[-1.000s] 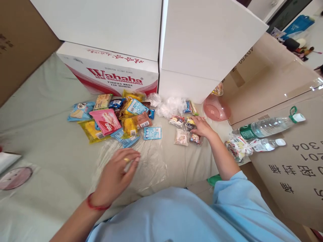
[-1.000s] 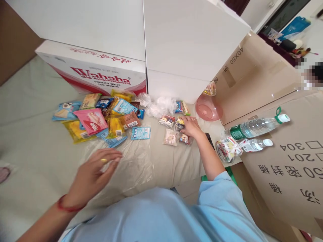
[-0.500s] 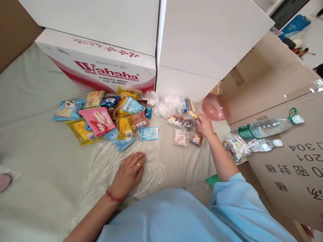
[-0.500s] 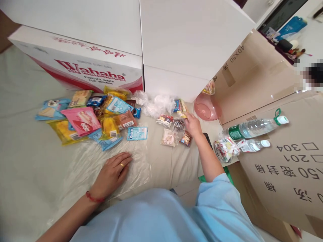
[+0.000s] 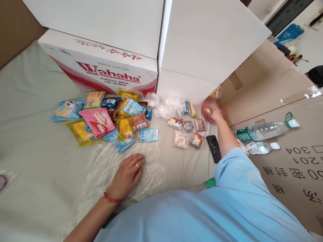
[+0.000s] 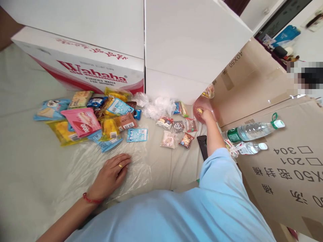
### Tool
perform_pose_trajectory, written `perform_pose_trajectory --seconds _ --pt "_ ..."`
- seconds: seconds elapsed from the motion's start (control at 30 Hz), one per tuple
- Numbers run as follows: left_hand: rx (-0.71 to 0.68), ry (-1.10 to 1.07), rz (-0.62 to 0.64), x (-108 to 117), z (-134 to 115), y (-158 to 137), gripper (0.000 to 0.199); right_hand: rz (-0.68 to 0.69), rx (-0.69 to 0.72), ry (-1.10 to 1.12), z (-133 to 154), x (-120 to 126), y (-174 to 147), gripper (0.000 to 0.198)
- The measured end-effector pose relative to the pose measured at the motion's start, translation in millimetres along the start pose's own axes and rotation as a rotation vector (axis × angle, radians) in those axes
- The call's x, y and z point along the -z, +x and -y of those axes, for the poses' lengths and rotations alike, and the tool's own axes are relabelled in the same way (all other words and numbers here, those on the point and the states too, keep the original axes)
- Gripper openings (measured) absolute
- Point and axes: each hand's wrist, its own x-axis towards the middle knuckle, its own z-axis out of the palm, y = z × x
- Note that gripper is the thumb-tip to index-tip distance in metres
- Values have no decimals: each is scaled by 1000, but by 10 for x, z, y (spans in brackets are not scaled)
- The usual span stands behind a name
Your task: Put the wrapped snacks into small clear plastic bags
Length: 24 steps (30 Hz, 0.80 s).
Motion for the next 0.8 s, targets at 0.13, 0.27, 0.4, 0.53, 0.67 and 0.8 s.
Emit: perform_pose_trajectory --seconds 0.13,0.27,0.4,0.53,0.67,0.8 --pt "250 -358 4 192 -24 69 25 92 10 -13 -19 54 -78 50" --pt "505 -749 -105 490 -95 270 24 7 102 7 -46 54 -350 60" --pt "577 -917 -257 762 -152 460 24 -30 109 8 -47 -60 -653 44" --pt "497 -484 -144 936 -187 400 30 -223 65 66 -108 -57 -916 36" --pt "322 -148 154 927 -146 96 38 -394 242 96 -172 118 -1407 29" --pt "371 -116 181 860 -87 -165 42 -556 570 145 -33 398 -2134 21"
